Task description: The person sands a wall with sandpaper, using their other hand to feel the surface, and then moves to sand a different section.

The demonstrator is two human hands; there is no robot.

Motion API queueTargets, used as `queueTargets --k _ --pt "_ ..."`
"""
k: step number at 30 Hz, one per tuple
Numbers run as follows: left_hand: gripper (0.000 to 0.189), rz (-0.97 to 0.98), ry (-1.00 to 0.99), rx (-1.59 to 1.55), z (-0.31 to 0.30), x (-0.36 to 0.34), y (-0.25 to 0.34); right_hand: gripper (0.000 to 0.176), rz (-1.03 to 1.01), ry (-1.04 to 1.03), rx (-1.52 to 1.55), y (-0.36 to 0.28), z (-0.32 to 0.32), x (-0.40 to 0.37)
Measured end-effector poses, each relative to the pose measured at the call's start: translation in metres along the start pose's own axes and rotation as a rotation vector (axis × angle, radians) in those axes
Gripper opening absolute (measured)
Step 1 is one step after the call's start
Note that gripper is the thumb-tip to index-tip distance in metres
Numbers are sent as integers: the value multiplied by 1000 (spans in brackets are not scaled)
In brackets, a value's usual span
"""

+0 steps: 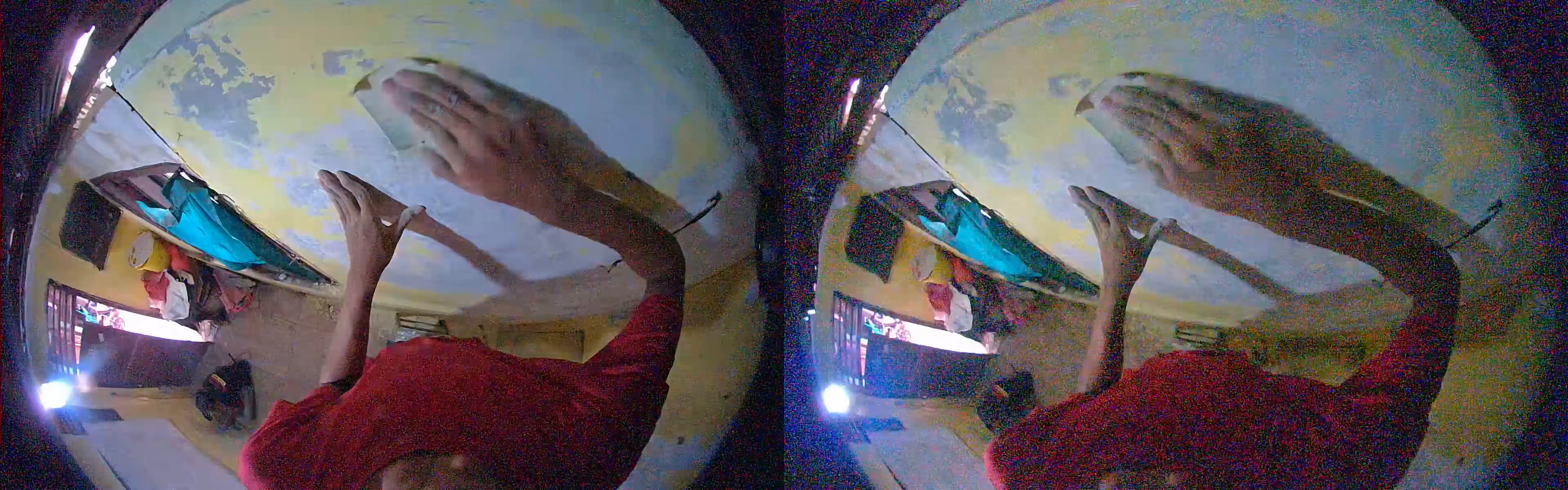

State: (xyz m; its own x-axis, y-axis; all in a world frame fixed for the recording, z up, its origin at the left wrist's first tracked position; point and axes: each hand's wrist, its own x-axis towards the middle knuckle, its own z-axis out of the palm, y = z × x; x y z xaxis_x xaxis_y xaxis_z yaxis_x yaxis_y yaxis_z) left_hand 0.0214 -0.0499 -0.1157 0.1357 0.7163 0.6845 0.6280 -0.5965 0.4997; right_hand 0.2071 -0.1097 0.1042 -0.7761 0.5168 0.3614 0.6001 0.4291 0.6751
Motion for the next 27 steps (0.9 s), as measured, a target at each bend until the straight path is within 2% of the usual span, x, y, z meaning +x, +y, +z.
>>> queueTargets --k 1,2,4,5,9,11,12,14,18,20,22,27 --pt "130 5 -2 0 0 1 -1 66 127 95 35 3 8 -1" --pt "130 7 2 0 1 1 -2 66 125 93 35 -1 13 -3" --pt "130 1 2 2 1 -2 0 66 302 145 158 -12 20 -8" --pt "130 -2 -3 11 0 -3 0 65 239 117 127 -14 19 -11" --pt "130 1 -2 2 0 0 0 66 261 123 195 -11 16 -15" --pt "130 18 9 12 1 -1 -3 67 310 58 5 -23 22 -24" --pt "130 41 25 20 3 0 -4 67 308 59 4 -29 23 -28" --pt "129 38 31 18 4 0 -5 69 364 -124 -180 -47 26 -38" --pt "128 26 26 -31 2 0 -4 73 372 -298 -177 -79 42 -59" --pt "128 28 24 -24 2 -1 -2 78 369 -313 -135 -87 55 -62" --pt "131 37 19 -15 2 0 -2 82 536 -105 140 -97 68 -55" --pt "122 44 3 -18 3 -1 -3 83 629 89 256 -93 70 2"
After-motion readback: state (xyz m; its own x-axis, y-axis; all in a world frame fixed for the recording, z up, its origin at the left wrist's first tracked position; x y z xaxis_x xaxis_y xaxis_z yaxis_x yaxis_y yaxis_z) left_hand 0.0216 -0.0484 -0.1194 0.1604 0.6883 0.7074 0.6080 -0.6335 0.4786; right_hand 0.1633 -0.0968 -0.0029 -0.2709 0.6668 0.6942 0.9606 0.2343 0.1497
